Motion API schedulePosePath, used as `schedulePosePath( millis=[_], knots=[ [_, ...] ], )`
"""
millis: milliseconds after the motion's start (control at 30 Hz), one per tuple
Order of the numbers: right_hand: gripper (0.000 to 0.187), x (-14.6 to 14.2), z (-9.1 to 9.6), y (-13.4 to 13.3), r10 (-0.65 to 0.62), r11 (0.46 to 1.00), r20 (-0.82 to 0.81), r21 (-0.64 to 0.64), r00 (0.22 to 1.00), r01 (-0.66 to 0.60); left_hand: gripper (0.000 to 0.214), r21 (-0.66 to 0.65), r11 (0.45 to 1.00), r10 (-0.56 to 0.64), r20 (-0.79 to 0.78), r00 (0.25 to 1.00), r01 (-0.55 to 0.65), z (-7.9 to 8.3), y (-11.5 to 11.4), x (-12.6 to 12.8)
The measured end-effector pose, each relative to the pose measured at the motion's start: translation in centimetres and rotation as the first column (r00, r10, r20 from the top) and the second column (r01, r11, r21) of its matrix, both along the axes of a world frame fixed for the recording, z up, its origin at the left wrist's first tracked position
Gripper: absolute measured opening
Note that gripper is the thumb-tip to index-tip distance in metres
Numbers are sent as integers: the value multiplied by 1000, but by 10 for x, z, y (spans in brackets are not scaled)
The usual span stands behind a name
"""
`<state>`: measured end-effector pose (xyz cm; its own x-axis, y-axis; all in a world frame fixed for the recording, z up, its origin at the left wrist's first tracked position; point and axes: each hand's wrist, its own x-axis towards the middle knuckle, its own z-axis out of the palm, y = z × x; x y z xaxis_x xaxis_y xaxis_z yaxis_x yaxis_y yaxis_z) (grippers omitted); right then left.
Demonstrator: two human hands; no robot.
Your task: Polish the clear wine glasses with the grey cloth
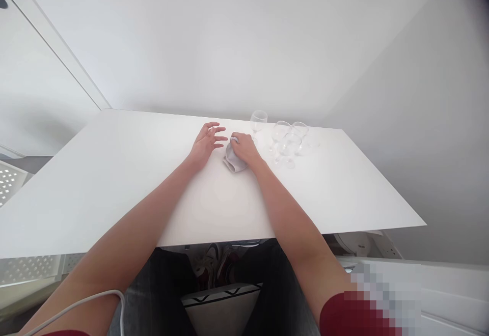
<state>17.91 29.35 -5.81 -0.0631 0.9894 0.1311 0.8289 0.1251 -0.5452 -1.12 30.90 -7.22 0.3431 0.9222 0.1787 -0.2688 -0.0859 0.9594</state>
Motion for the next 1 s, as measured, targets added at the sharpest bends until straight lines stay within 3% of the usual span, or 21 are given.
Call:
schedulePosePath(
  millis=[133, 267, 600, 767, 1000],
  knots=[
    [18, -4, 2, -3, -48, 998, 18, 40, 999, 47, 48, -23, 1000, -17, 17, 1000, 17, 0, 0, 1],
    [15, -12, 3, -5, -80, 996, 119, -39, 990, 85, 48, -29, 999, -46, 21, 999, 46, 0, 0, 3],
    [16, 0, 2, 3, -180, 982, 151, -29, 972, 186, 49, -7, 999, -45, -26, 999, 45, -2, 1, 3],
    [15, 1, -1, 6, -193, 979, 108, -38, 975, 198, 47, -21, 999, -38, -11, 999, 38, -3, 1, 3],
    [17, 10, -6, 12, -308, 949, 53, -53, 950, 311, 45, -10, 999, -52, -7, 999, 52, -5, 2, 4]
  ],
)
